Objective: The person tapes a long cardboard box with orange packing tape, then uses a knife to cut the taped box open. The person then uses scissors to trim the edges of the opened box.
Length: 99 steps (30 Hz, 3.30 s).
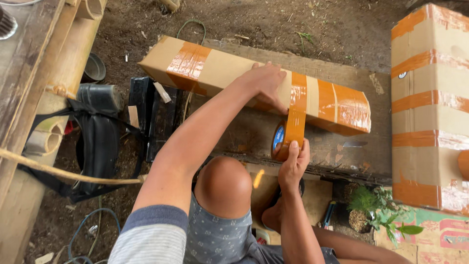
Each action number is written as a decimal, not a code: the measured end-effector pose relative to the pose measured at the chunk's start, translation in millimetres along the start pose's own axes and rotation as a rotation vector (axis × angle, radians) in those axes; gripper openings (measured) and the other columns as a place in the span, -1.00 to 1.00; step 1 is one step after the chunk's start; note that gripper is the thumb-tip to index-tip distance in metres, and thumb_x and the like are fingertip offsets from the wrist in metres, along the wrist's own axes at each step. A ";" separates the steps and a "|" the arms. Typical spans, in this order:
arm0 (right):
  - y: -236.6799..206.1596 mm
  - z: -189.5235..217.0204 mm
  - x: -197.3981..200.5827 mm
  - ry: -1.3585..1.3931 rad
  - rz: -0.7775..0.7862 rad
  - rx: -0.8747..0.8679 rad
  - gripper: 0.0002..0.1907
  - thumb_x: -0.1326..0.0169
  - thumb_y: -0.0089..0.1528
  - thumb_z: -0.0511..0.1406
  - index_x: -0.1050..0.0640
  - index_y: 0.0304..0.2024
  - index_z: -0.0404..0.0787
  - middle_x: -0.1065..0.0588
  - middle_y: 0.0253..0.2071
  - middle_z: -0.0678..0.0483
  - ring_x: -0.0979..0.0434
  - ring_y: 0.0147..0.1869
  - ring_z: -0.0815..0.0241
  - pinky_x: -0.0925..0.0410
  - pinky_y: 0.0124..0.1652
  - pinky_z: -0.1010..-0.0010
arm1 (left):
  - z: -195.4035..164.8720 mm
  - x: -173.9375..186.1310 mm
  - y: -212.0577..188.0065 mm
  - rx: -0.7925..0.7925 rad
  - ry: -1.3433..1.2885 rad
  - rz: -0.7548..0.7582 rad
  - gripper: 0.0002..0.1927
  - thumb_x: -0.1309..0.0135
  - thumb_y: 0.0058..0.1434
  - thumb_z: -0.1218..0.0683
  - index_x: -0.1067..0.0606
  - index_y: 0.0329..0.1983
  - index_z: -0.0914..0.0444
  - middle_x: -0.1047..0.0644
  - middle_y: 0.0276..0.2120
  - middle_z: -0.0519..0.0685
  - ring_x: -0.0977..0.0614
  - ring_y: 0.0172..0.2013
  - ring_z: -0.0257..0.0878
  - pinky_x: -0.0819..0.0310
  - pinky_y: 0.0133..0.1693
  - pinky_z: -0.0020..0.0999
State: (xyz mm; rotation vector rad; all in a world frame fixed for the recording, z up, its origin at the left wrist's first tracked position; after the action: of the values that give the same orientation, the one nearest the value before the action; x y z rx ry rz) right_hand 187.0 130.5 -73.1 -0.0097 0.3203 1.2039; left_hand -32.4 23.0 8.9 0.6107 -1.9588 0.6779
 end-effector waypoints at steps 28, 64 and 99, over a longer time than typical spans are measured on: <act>117.7 41.9 -8.9 0.091 0.169 0.153 -0.64 0.00 0.43 -0.13 -0.41 0.11 -0.26 -0.53 -0.22 0.06 -0.49 -0.40 0.33 -0.38 -0.42 0.48 | 41.5 21.5 50.0 0.083 -0.223 0.102 -0.18 -0.21 -0.13 -0.56 -0.66 -0.19 0.21 -0.67 -0.15 0.02 -0.67 -0.11 -0.16 -0.55 -0.07 -0.23; 64.3 39.5 -1.7 -0.056 0.033 -0.087 -0.64 0.16 0.53 -0.12 -0.47 -0.08 -0.29 -0.50 -0.39 0.06 -0.47 -0.38 0.30 -0.40 -0.30 0.45 | 28.8 -1.5 16.6 0.014 -0.036 -0.147 0.18 -0.30 -0.34 -0.60 -0.38 0.23 0.19 -0.37 0.27 0.02 -0.28 0.32 -0.03 0.00 0.27 -0.01; 108.4 14.3 45.0 0.268 0.122 -0.749 -0.52 0.23 0.41 -0.08 -0.44 0.18 -0.23 -0.54 0.02 0.01 -0.58 0.06 0.17 -0.46 0.06 0.18 | -53.6 -72.8 -16.2 -0.089 -0.910 -0.331 0.02 -0.27 0.16 -0.22 -0.04 0.56 0.16 -0.49 0.23 0.12 -0.55 0.21 -0.14 -0.35 0.27 -0.22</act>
State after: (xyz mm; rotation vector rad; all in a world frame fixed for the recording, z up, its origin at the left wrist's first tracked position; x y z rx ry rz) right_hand 105.4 213.6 -53.1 -0.8150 0.0867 1.3871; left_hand 42.6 57.6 -31.1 1.3098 -2.5842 0.0768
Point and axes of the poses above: each hand's wrist, its own y-axis towards the middle knuckle, its own x-axis out of the back of the hand, z = x × y, the point moved 2 cm from there along y, towards the middle knuckle
